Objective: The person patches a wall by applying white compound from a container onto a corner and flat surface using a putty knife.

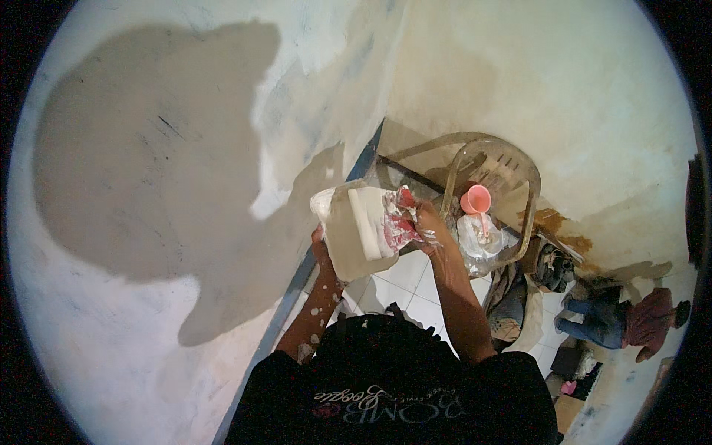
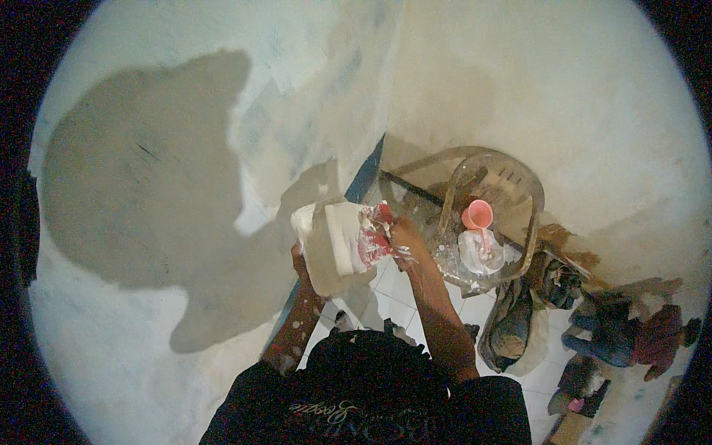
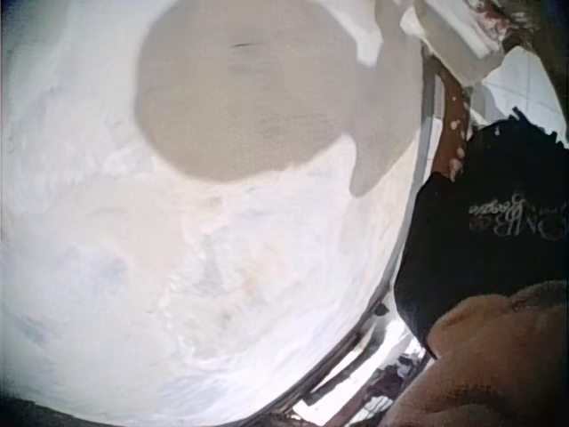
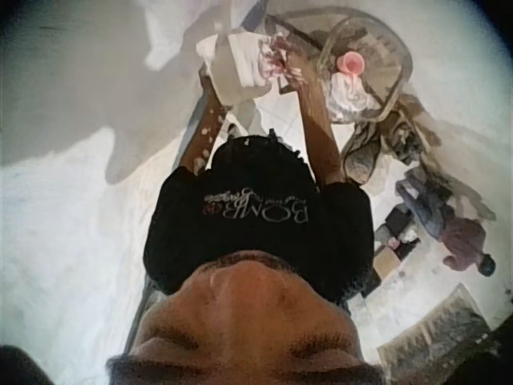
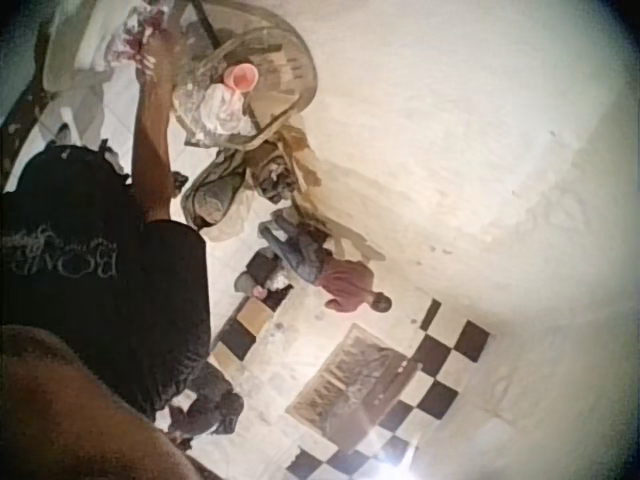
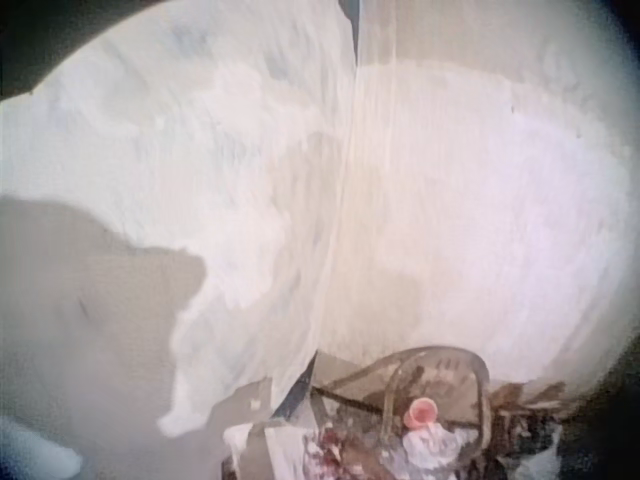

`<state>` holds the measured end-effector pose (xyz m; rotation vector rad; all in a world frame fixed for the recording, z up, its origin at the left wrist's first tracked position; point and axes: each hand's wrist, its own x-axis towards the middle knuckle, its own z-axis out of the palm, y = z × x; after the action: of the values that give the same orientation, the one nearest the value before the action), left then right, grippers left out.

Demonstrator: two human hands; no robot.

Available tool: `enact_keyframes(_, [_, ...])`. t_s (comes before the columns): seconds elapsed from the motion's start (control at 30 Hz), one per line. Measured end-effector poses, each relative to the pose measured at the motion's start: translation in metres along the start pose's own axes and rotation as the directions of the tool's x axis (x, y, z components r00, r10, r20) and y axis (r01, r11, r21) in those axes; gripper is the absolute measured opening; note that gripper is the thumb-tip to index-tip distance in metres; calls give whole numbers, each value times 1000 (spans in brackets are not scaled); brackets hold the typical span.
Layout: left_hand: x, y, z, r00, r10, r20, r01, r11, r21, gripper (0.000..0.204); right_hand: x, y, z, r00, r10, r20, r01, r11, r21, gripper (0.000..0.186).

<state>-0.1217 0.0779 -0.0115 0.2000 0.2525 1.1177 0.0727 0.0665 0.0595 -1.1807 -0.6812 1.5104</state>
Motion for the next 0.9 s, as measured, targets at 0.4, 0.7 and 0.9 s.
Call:
enact_keyframes(0.4, [-27, 12, 10, 996, 55, -70, -46, 991, 128, 65, -21, 11, 21, 992, -32, -124, 46, 993, 110, 29])
enact_keyframes(0.7, [-40, -11, -4, 995, 61, -84, -59, 998, 29, 64, -30, 44, 6, 997, -71, -36, 79, 959, 271, 18])
enact_keyframes(0.9, [-45, -6, -25, 996, 56, -74, -56, 998, 3, 64, -26, 24, 3, 996, -85, 5, 84, 972, -218, 15])
